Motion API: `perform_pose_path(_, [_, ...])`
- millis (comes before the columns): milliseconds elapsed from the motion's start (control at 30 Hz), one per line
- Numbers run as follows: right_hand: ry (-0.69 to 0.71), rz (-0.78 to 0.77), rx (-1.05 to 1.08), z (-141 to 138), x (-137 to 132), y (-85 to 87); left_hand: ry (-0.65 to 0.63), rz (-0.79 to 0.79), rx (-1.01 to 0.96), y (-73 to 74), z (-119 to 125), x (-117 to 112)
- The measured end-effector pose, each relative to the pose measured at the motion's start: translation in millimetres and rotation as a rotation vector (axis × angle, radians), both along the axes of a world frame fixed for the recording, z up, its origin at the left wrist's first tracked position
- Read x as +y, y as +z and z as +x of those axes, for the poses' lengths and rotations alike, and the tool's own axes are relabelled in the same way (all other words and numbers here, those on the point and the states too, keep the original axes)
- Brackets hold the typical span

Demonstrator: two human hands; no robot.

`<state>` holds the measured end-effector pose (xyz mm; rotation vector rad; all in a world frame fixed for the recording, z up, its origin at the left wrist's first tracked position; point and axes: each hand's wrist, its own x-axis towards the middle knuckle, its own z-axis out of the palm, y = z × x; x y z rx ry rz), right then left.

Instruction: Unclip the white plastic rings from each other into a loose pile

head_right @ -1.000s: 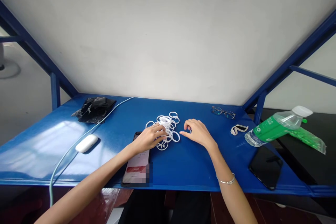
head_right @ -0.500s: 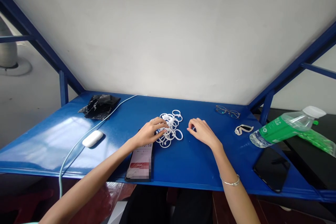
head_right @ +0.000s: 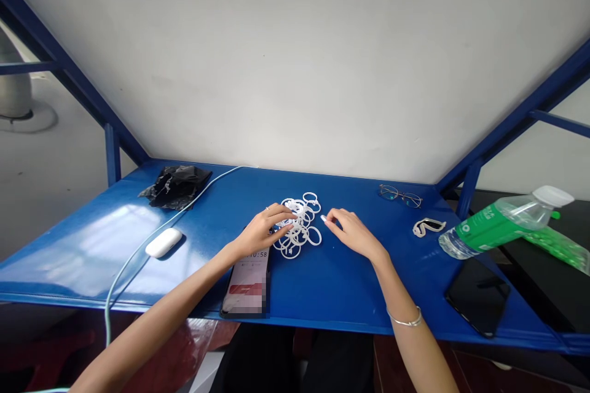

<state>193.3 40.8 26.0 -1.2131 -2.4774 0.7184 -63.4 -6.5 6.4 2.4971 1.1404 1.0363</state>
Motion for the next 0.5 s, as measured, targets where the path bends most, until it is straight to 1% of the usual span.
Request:
perform_pose_path(100, [0.188, -0.227, 0.301, -14.2, -11.2, 5.8, -0.026, -0.060, -0.094, -0.9, 2.8, -1.7])
perform_pose_path(167, [0.286, -0.334, 0.457, -23.5, -17.6, 1.6, -0.081, -0.138, -0.187, 0.1, 5.2, -3.0])
perform_pose_path(233, [0.333, -0.424, 0.588, -31.6, -21.6, -7.8, -0.156, -0.224, -0.291, 2.3, 7.3, -4.1])
perform_pose_path(300, [0.346, -0.496, 0.702, -37.4, -23.1, -18.4, -0.217, -0.316, -0.392, 4.2, 8.9, -4.8])
perform_pose_path(367, [0.312, -0.547, 0.799, -40.7, -23.1, -26.7, -0.275, -0.443, -0.497, 4.5, 10.2, -5.2])
perform_pose_path(433, [0.279, -0.575, 0.858, -41.9, -22.4, -30.7, -0.337, -0.593, -0.595, 3.0, 11.7, -5.4])
perform_pose_path(500, [0.278, -0.576, 0.863, -42.0, -21.8, -30.9, -0.379, -0.723, -0.669, 1.1, 13.2, -5.7])
